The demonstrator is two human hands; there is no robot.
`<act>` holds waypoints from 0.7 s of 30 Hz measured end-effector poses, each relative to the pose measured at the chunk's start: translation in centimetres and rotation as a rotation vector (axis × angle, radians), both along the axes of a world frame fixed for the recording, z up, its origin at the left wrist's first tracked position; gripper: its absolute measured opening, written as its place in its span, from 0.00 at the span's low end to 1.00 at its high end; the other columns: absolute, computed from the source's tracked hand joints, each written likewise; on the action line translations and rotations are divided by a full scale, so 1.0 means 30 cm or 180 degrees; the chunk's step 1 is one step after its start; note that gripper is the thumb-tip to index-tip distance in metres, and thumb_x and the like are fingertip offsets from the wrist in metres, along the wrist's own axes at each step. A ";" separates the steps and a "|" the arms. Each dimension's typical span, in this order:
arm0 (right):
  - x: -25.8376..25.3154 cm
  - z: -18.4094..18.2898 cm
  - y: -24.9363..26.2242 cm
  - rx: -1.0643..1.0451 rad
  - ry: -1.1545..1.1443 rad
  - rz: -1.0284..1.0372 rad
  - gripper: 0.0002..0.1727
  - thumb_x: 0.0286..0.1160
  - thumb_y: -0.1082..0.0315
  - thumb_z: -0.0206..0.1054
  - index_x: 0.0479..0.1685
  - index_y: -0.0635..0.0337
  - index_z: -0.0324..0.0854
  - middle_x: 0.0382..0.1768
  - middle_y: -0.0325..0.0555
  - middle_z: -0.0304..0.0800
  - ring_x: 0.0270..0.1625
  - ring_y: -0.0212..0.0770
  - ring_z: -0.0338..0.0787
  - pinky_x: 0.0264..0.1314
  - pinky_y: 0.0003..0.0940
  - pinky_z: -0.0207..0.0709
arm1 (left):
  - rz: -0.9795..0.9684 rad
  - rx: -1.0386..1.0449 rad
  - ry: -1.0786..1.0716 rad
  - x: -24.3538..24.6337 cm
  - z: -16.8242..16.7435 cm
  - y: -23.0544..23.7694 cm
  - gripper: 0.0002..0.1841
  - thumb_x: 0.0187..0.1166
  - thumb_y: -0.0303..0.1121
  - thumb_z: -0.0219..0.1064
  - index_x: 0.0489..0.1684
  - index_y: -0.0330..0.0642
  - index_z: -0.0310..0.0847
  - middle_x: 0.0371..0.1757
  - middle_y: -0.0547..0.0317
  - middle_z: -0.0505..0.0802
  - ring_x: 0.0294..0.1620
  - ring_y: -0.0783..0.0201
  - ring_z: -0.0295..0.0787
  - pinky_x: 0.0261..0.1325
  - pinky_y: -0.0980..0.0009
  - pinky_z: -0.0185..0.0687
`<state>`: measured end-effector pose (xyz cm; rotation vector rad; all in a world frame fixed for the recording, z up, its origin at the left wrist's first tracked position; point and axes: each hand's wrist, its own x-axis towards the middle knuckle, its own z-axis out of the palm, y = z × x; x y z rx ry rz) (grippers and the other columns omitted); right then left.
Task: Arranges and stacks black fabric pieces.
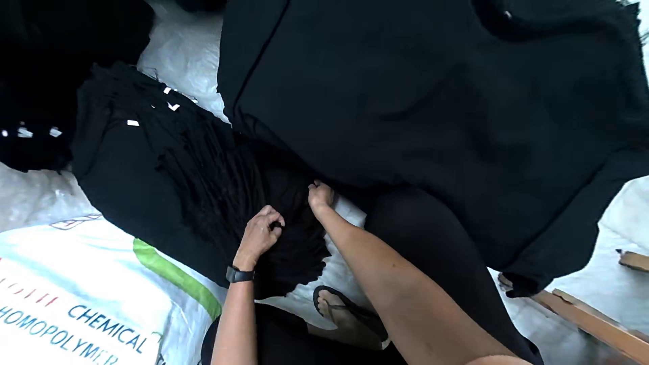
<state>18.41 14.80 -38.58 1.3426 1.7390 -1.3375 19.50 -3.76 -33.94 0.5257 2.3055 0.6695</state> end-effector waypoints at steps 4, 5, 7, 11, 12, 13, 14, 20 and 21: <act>0.055 0.046 -0.017 0.0330 0.0549 0.0279 0.14 0.87 0.66 0.63 0.63 0.62 0.86 0.64 0.62 0.88 0.73 0.63 0.82 0.77 0.62 0.68 | 0.0405 0.0709 0.0211 0.025 -0.035 -0.030 0.06 0.65 0.22 0.68 0.32 0.31 0.92 0.44 0.45 0.92 0.49 0.57 0.88 0.53 0.61 0.83; 0.070 0.057 -0.020 0.0432 0.0683 0.0478 0.12 0.86 0.68 0.64 0.60 0.63 0.86 0.61 0.62 0.89 0.72 0.63 0.82 0.78 0.63 0.67 | 0.0476 0.0817 0.0222 0.025 -0.038 -0.036 0.06 0.64 0.21 0.68 0.31 0.31 0.92 0.43 0.46 0.91 0.48 0.61 0.88 0.53 0.65 0.82; 0.097 0.068 -0.031 0.0654 0.0988 0.0918 0.09 0.80 0.72 0.69 0.52 0.67 0.87 0.58 0.62 0.89 0.70 0.63 0.82 0.77 0.62 0.67 | 0.0591 0.0914 0.0219 0.024 -0.041 -0.049 0.05 0.63 0.21 0.69 0.30 0.31 0.91 0.43 0.48 0.91 0.47 0.65 0.87 0.52 0.70 0.82; 0.107 0.103 -0.051 0.0226 0.1184 0.1378 0.11 0.77 0.74 0.68 0.53 0.71 0.84 0.56 0.65 0.87 0.66 0.62 0.85 0.71 0.57 0.75 | 0.0642 0.0894 0.0136 0.019 -0.038 -0.059 0.05 0.63 0.21 0.70 0.30 0.31 0.92 0.43 0.48 0.91 0.48 0.66 0.87 0.53 0.71 0.82; 0.103 0.110 -0.051 0.0046 0.1067 0.1461 0.12 0.80 0.73 0.67 0.57 0.69 0.82 0.54 0.63 0.89 0.62 0.60 0.88 0.67 0.56 0.78 | 0.0631 0.0864 0.0120 0.018 -0.034 -0.058 0.04 0.63 0.20 0.70 0.30 0.31 0.92 0.44 0.48 0.92 0.48 0.65 0.87 0.54 0.70 0.82; 0.097 0.113 -0.047 -0.0111 0.0916 0.1563 0.15 0.83 0.72 0.65 0.64 0.67 0.80 0.55 0.63 0.90 0.62 0.59 0.89 0.67 0.56 0.78 | 0.0623 0.0835 0.0106 0.016 -0.029 -0.057 0.04 0.64 0.20 0.71 0.31 0.31 0.92 0.44 0.47 0.92 0.48 0.65 0.88 0.54 0.69 0.82; 0.092 0.114 -0.042 -0.0227 0.0762 0.1684 0.18 0.84 0.71 0.64 0.71 0.64 0.78 0.57 0.62 0.89 0.64 0.59 0.88 0.69 0.56 0.77 | 0.0616 0.0792 0.0092 0.016 -0.025 -0.056 0.05 0.64 0.20 0.71 0.32 0.31 0.92 0.45 0.47 0.92 0.49 0.64 0.88 0.55 0.69 0.82; 0.112 0.256 -0.065 -0.0516 0.0639 0.2762 0.16 0.87 0.70 0.55 0.66 0.65 0.79 0.61 0.63 0.87 0.69 0.59 0.85 0.70 0.57 0.74 | 0.0657 0.0754 0.0206 0.024 0.009 -0.056 0.05 0.66 0.18 0.71 0.34 0.30 0.91 0.45 0.44 0.92 0.48 0.61 0.90 0.55 0.65 0.85; 0.133 0.269 -0.075 -0.0670 0.0768 0.2848 0.16 0.87 0.71 0.54 0.66 0.67 0.78 0.60 0.64 0.87 0.68 0.60 0.85 0.69 0.56 0.75 | 0.0653 0.0685 0.0122 0.021 0.027 -0.056 0.05 0.66 0.17 0.70 0.35 0.29 0.91 0.47 0.44 0.92 0.48 0.60 0.90 0.55 0.65 0.85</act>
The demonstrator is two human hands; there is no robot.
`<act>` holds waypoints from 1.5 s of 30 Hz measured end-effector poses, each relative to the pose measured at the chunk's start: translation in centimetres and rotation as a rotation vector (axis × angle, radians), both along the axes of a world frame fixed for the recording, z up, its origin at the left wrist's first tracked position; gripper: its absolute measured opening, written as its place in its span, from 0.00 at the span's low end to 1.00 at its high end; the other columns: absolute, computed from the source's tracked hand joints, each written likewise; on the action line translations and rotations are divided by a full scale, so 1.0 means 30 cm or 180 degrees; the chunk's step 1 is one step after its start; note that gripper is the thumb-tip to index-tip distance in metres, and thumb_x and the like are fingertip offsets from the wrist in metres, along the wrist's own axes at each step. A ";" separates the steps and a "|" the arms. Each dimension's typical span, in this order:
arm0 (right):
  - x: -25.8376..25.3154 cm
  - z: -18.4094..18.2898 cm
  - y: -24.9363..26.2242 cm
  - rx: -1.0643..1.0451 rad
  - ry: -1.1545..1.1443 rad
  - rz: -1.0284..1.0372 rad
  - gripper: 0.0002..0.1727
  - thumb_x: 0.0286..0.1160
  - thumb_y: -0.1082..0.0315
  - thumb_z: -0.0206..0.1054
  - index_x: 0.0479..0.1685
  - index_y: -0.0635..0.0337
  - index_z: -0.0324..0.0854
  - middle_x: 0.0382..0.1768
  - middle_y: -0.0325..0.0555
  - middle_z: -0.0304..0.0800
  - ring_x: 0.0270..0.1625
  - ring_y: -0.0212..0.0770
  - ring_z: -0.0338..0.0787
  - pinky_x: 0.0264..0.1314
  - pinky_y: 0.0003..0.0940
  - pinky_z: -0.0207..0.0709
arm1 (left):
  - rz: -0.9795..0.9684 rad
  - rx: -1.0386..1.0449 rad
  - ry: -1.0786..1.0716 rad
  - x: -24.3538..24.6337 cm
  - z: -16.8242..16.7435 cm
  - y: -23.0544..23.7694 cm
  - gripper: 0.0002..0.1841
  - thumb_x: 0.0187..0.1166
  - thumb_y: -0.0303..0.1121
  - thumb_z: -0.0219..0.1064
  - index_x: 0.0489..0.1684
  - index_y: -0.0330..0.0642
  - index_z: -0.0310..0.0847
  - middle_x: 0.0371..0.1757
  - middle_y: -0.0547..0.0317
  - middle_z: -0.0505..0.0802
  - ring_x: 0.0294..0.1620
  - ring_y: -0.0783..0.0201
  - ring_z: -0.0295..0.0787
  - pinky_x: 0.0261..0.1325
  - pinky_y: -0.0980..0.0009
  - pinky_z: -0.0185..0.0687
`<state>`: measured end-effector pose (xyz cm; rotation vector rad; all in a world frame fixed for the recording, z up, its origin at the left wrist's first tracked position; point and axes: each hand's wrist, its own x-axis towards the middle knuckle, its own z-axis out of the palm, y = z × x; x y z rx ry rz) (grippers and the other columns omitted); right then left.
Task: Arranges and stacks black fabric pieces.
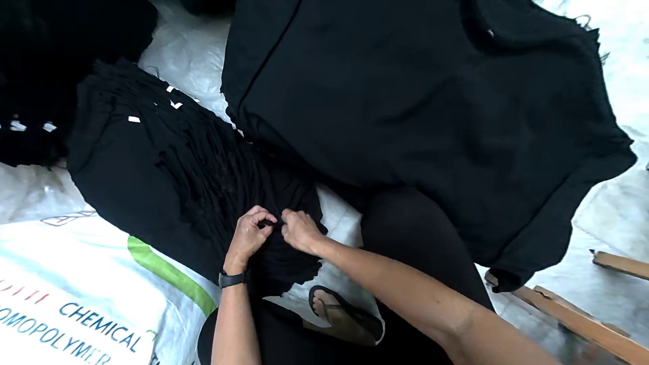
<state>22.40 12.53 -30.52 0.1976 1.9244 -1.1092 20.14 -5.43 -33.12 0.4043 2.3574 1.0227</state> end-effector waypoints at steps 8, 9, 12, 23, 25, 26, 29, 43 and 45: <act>0.159 -0.067 -0.116 -0.0650 0.0559 0.1152 0.38 0.80 0.73 0.65 0.91 0.68 0.55 0.87 0.64 0.60 0.88 0.65 0.61 0.86 0.56 0.61 | -0.0336 -0.1506 0.0062 -0.081 0.186 0.191 0.14 0.80 0.27 0.69 0.59 0.32 0.87 0.63 0.34 0.88 0.66 0.36 0.85 0.70 0.38 0.78; 0.172 -0.072 -0.116 -0.0592 0.0594 0.1285 0.38 0.80 0.70 0.66 0.91 0.66 0.56 0.88 0.63 0.60 0.89 0.66 0.61 0.85 0.59 0.60 | -0.0464 -0.1519 -0.0044 -0.092 0.156 0.256 0.16 0.82 0.32 0.68 0.63 0.33 0.85 0.63 0.35 0.89 0.66 0.38 0.87 0.70 0.38 0.79; 0.203 -0.051 -0.085 -0.0481 0.0403 0.1574 0.32 0.83 0.61 0.65 0.85 0.65 0.67 0.86 0.63 0.65 0.89 0.65 0.62 0.84 0.67 0.56 | -0.0465 -0.1993 -0.0393 -0.091 0.016 0.472 0.34 0.81 0.54 0.69 0.71 0.29 0.77 0.68 0.29 0.85 0.65 0.34 0.87 0.65 0.35 0.81; 0.228 0.009 -0.048 -0.0817 0.0063 0.1527 0.30 0.86 0.62 0.64 0.82 0.70 0.69 0.83 0.68 0.69 0.88 0.63 0.64 0.90 0.59 0.50 | 0.0406 -0.1851 -0.0642 -0.085 -0.174 0.492 0.20 0.83 0.33 0.65 0.64 0.22 0.78 0.69 0.26 0.83 0.69 0.32 0.83 0.69 0.37 0.79; 0.230 -0.031 -0.086 -0.0802 0.0175 0.1521 0.30 0.85 0.60 0.65 0.81 0.69 0.71 0.80 0.68 0.73 0.85 0.64 0.68 0.87 0.62 0.55 | 0.0200 -0.1489 -0.0312 -0.079 -0.166 0.443 0.17 0.82 0.29 0.65 0.57 0.20 0.80 0.65 0.26 0.85 0.68 0.33 0.84 0.70 0.40 0.79; 0.234 -0.043 -0.099 -0.0773 0.0225 0.1525 0.29 0.84 0.59 0.65 0.79 0.68 0.73 0.78 0.67 0.75 0.83 0.64 0.71 0.85 0.61 0.59 | -0.0132 -0.1471 -0.0161 -0.072 -0.173 0.433 0.15 0.81 0.26 0.65 0.59 0.21 0.81 0.67 0.28 0.85 0.68 0.34 0.85 0.71 0.40 0.79; 0.220 -0.006 -0.083 -0.0780 0.0059 0.1585 0.28 0.86 0.60 0.64 0.79 0.69 0.72 0.79 0.67 0.74 0.85 0.63 0.70 0.85 0.62 0.57 | -0.1345 -0.2066 -0.0102 -0.070 -0.209 0.481 0.20 0.84 0.22 0.58 0.74 0.34 0.78 0.77 0.37 0.81 0.64 0.35 0.88 0.63 0.39 0.83; 0.196 -0.053 -0.168 -0.0658 0.0085 0.1389 0.55 0.72 0.71 0.73 0.98 0.51 0.38 0.90 0.67 0.52 0.70 0.70 0.81 0.65 0.63 0.78 | -0.0677 -0.0913 -0.0077 -0.036 0.061 0.081 0.16 0.75 0.31 0.60 0.27 0.26 0.87 0.40 0.40 0.92 0.44 0.48 0.91 0.52 0.50 0.83; 0.196 -0.048 -0.169 -0.0653 0.0098 0.1455 0.51 0.73 0.72 0.71 0.96 0.57 0.44 0.88 0.68 0.55 0.71 0.69 0.81 0.66 0.62 0.78 | -0.0043 -0.0941 0.0162 0.031 0.035 0.061 0.23 0.80 0.39 0.67 0.18 0.27 0.83 0.32 0.43 0.90 0.37 0.55 0.87 0.45 0.58 0.80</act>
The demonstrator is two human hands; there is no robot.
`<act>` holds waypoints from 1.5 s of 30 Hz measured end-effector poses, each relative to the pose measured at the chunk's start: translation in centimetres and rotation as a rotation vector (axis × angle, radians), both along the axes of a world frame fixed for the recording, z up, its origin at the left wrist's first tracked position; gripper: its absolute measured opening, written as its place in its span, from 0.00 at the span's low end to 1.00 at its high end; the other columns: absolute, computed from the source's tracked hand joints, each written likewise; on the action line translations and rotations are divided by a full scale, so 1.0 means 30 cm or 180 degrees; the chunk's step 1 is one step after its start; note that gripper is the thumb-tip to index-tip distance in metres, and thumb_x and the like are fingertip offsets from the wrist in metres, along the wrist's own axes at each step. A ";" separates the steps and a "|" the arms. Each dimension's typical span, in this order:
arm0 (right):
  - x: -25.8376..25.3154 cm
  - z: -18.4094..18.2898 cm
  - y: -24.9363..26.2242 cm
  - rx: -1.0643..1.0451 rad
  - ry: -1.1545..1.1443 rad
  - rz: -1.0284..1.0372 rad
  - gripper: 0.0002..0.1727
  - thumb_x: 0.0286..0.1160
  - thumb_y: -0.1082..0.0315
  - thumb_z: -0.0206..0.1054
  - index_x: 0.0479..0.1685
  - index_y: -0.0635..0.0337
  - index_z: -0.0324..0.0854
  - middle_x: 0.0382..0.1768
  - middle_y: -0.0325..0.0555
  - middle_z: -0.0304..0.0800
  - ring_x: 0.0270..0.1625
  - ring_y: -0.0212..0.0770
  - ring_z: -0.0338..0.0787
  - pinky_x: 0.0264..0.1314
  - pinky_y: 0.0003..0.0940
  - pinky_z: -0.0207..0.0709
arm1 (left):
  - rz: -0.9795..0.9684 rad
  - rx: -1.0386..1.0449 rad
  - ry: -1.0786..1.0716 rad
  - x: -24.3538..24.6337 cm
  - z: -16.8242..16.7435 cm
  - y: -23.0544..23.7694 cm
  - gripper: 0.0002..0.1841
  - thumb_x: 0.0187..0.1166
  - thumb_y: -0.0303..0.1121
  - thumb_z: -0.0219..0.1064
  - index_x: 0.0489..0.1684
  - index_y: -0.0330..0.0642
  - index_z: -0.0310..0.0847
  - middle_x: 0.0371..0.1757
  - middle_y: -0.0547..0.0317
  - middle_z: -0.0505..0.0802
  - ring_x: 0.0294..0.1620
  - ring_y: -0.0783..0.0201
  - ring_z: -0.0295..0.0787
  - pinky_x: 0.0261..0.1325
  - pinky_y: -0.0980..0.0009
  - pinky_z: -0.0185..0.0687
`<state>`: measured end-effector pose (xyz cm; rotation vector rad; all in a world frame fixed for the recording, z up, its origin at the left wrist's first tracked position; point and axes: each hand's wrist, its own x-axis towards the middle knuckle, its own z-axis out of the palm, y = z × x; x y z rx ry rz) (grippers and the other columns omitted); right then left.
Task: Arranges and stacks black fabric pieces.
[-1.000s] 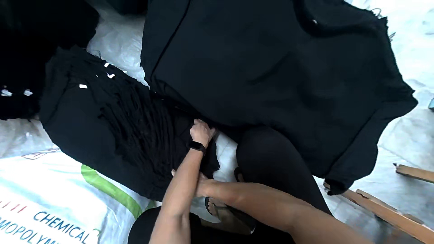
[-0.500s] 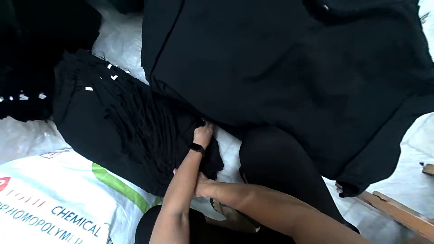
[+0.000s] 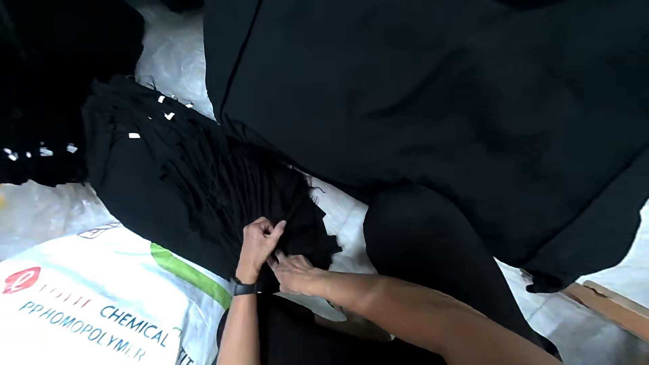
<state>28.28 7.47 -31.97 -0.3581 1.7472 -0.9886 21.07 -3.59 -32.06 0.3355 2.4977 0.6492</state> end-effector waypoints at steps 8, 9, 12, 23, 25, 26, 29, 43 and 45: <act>-0.010 0.032 0.022 -0.0179 0.0078 0.0297 0.20 0.85 0.66 0.62 0.65 0.76 0.79 0.72 0.72 0.78 0.74 0.69 0.79 0.74 0.65 0.69 | 0.0941 -0.0367 0.0345 0.123 0.032 0.035 0.05 0.60 0.19 0.71 0.23 0.26 0.79 0.36 0.40 0.88 0.39 0.49 0.86 0.45 0.52 0.80; -0.014 0.032 0.016 -0.0261 0.0080 0.0257 0.22 0.83 0.68 0.63 0.70 0.73 0.78 0.77 0.71 0.73 0.72 0.70 0.80 0.71 0.66 0.72 | 0.1137 -0.0409 0.0334 0.137 0.054 0.000 0.06 0.59 0.19 0.71 0.21 0.27 0.78 0.34 0.41 0.88 0.37 0.50 0.86 0.42 0.51 0.79; -0.012 0.058 -0.002 -0.0746 0.0191 0.0300 0.24 0.84 0.70 0.62 0.78 0.63 0.74 0.78 0.66 0.72 0.71 0.67 0.81 0.73 0.66 0.70 | 0.1872 -0.0354 0.0424 0.190 0.094 -0.121 0.10 0.55 0.20 0.68 0.17 0.37 0.69 0.24 0.59 0.80 0.28 0.67 0.75 0.33 0.66 0.70; -0.135 0.090 0.033 -0.0509 0.0753 -0.1047 0.38 0.79 0.50 0.68 0.91 0.48 0.64 0.91 0.51 0.61 0.91 0.58 0.58 0.84 0.57 0.58 | 0.3014 0.0429 0.0887 0.302 0.123 -0.374 0.21 0.43 0.14 0.61 0.10 0.56 0.56 0.13 0.80 0.71 0.16 0.85 0.65 0.22 0.85 0.62; -0.124 0.069 0.020 -0.0553 0.0720 -0.0646 0.45 0.75 0.45 0.71 0.94 0.41 0.58 0.93 0.51 0.56 0.94 0.60 0.52 0.85 0.63 0.54 | 0.3131 0.0449 0.0925 0.314 0.115 -0.389 0.21 0.43 0.13 0.61 0.10 0.56 0.56 0.13 0.80 0.71 0.15 0.85 0.65 0.22 0.85 0.62; -0.112 0.063 0.013 -0.0632 0.0699 -0.0462 0.46 0.74 0.46 0.74 0.94 0.40 0.58 0.91 0.53 0.60 0.92 0.62 0.56 0.84 0.66 0.55 | 0.3193 0.0467 0.0938 0.319 0.109 -0.396 0.22 0.43 0.12 0.61 0.10 0.55 0.56 0.13 0.80 0.71 0.15 0.85 0.65 0.22 0.85 0.62; -0.068 0.063 -0.003 -0.0834 0.0529 0.0060 0.46 0.71 0.52 0.77 0.92 0.43 0.61 0.87 0.59 0.63 0.84 0.65 0.67 0.81 0.68 0.59 | 0.3310 0.0411 0.0926 0.316 0.101 -0.404 0.23 0.44 0.11 0.60 0.10 0.56 0.55 0.12 0.79 0.70 0.14 0.84 0.64 0.20 0.85 0.60; -0.039 0.092 -0.010 -0.0652 0.0742 0.0297 0.23 0.78 0.71 0.68 0.72 0.66 0.74 0.73 0.69 0.75 0.73 0.68 0.79 0.70 0.62 0.73 | 0.3368 0.0342 0.0960 0.302 0.099 -0.387 0.23 0.45 0.11 0.62 0.10 0.56 0.55 0.13 0.80 0.70 0.15 0.85 0.64 0.21 0.86 0.61; -0.018 0.099 -0.021 -0.0581 0.0688 0.0191 0.22 0.80 0.73 0.64 0.73 0.66 0.73 0.74 0.70 0.73 0.71 0.70 0.80 0.66 0.62 0.76 | 0.3358 0.0319 0.0911 0.304 0.102 -0.390 0.23 0.46 0.11 0.61 0.11 0.56 0.55 0.13 0.79 0.70 0.16 0.85 0.64 0.22 0.85 0.62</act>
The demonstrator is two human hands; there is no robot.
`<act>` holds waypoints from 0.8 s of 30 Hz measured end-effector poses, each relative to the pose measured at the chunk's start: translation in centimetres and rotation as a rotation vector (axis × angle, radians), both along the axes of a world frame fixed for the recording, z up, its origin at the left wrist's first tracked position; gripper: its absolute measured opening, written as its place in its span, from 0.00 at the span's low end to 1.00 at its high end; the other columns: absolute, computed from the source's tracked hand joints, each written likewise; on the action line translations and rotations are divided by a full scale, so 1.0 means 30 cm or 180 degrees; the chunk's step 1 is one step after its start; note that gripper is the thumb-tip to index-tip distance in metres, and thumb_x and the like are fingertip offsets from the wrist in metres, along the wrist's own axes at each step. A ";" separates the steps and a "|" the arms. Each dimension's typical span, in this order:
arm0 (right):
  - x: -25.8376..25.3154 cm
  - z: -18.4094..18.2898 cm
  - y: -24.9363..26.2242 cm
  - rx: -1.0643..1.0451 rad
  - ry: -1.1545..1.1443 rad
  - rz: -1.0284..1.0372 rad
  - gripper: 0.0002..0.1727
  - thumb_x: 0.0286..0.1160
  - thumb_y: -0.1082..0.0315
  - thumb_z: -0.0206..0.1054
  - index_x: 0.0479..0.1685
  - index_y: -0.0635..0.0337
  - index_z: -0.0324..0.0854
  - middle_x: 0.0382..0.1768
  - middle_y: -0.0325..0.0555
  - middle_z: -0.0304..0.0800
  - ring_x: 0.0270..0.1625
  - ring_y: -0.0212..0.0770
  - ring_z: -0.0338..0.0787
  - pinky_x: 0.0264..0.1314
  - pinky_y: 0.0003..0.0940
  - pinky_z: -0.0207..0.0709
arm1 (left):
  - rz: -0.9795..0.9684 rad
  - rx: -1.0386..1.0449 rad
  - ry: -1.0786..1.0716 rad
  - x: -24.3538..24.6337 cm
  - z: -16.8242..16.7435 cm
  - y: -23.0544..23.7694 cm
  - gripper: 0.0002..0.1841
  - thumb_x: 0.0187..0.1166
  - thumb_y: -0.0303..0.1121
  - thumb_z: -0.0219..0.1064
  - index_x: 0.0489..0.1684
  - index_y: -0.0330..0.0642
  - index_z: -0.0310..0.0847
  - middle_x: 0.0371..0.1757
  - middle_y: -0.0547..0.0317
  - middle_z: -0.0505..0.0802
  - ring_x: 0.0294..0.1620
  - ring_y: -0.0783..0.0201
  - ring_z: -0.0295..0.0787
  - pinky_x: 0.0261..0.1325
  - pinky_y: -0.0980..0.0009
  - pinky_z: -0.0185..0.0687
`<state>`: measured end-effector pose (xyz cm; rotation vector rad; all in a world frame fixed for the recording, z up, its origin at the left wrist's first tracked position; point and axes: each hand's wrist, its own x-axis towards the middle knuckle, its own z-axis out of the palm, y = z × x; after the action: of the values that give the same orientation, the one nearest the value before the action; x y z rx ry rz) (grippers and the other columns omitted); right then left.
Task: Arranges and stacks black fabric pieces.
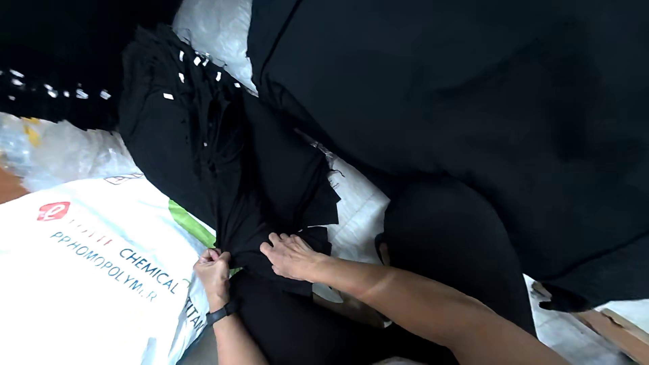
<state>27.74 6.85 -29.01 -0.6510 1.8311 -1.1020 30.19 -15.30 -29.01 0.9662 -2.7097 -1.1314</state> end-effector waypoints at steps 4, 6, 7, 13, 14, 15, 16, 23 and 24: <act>0.041 0.026 -0.008 0.0005 -0.0440 -0.0041 0.28 0.78 0.74 0.67 0.79 0.65 0.68 0.77 0.72 0.67 0.69 0.72 0.80 0.64 0.62 0.79 | -0.0050 0.0033 -0.0040 -0.006 -0.007 0.001 0.24 0.45 0.11 0.61 0.11 0.56 0.55 0.14 0.80 0.70 0.16 0.86 0.64 0.22 0.86 0.62; 0.030 0.011 -0.006 -0.0204 -0.0646 -0.0088 0.31 0.75 0.67 0.72 0.78 0.65 0.69 0.75 0.69 0.71 0.68 0.68 0.83 0.66 0.61 0.77 | 0.0008 0.0011 0.0024 -0.012 -0.007 -0.003 0.24 0.44 0.10 0.61 0.12 0.56 0.55 0.14 0.81 0.70 0.15 0.86 0.64 0.22 0.87 0.62; 0.019 -0.005 -0.002 -0.0328 -0.0769 -0.0252 0.29 0.77 0.64 0.72 0.76 0.66 0.72 0.72 0.67 0.77 0.68 0.66 0.84 0.68 0.61 0.76 | 0.0036 -0.0022 0.0027 -0.014 -0.004 -0.004 0.24 0.45 0.10 0.61 0.12 0.56 0.55 0.14 0.81 0.70 0.15 0.86 0.64 0.22 0.87 0.62; -0.050 -0.139 0.028 0.0368 -0.1396 -0.1894 0.26 0.88 0.60 0.61 0.80 0.64 0.71 0.78 0.66 0.73 0.69 0.61 0.85 0.71 0.57 0.78 | 0.0014 -0.0159 -0.0035 -0.010 -0.008 -0.015 0.23 0.47 0.11 0.63 0.12 0.55 0.55 0.15 0.79 0.69 0.16 0.85 0.63 0.23 0.86 0.61; -0.064 -0.177 0.041 0.0634 -0.1272 -0.2152 0.30 0.85 0.63 0.63 0.86 0.58 0.66 0.83 0.65 0.66 0.65 0.63 0.87 0.64 0.59 0.81 | 0.0025 -0.0145 -0.0029 -0.007 -0.007 -0.015 0.23 0.47 0.11 0.63 0.12 0.55 0.55 0.15 0.79 0.69 0.16 0.85 0.64 0.23 0.86 0.61; -0.078 -0.217 0.055 0.0836 -0.1116 -0.2355 0.37 0.82 0.66 0.65 0.92 0.51 0.59 0.88 0.65 0.58 0.64 0.67 0.86 0.58 0.61 0.83 | 0.0034 -0.0125 -0.0013 -0.006 -0.006 -0.016 0.23 0.46 0.11 0.63 0.12 0.55 0.55 0.14 0.79 0.70 0.16 0.85 0.64 0.22 0.85 0.62; -0.093 -0.256 0.065 0.0968 -0.0967 -0.2466 0.43 0.78 0.68 0.68 0.95 0.42 0.53 0.93 0.62 0.48 0.67 0.69 0.83 0.55 0.62 0.83 | 0.0029 -0.0097 -0.0004 -0.002 -0.007 -0.018 0.23 0.46 0.11 0.62 0.12 0.54 0.55 0.15 0.78 0.70 0.16 0.84 0.64 0.23 0.85 0.62; -0.058 -0.268 0.077 0.1075 -0.1280 -0.0843 0.37 0.85 0.67 0.62 0.93 0.59 0.53 0.81 0.65 0.72 0.79 0.65 0.77 0.78 0.64 0.69 | -0.0337 0.0662 0.0420 0.018 -0.024 -0.049 0.20 0.42 0.14 0.61 0.13 0.58 0.61 0.18 0.83 0.77 0.21 0.86 0.71 0.27 0.85 0.68; -0.029 -0.245 0.086 0.0960 -0.1385 -0.0627 0.30 0.89 0.71 0.55 0.90 0.62 0.58 0.82 0.66 0.71 0.84 0.65 0.71 0.83 0.65 0.63 | -0.0459 0.0870 0.0410 0.015 -0.024 -0.050 0.18 0.44 0.15 0.62 0.16 0.56 0.66 0.22 0.82 0.82 0.24 0.87 0.75 0.29 0.85 0.72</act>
<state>26.87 9.43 -36.37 -0.0457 1.6511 -0.9719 30.63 -16.79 -29.72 0.7018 -2.6033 -1.5643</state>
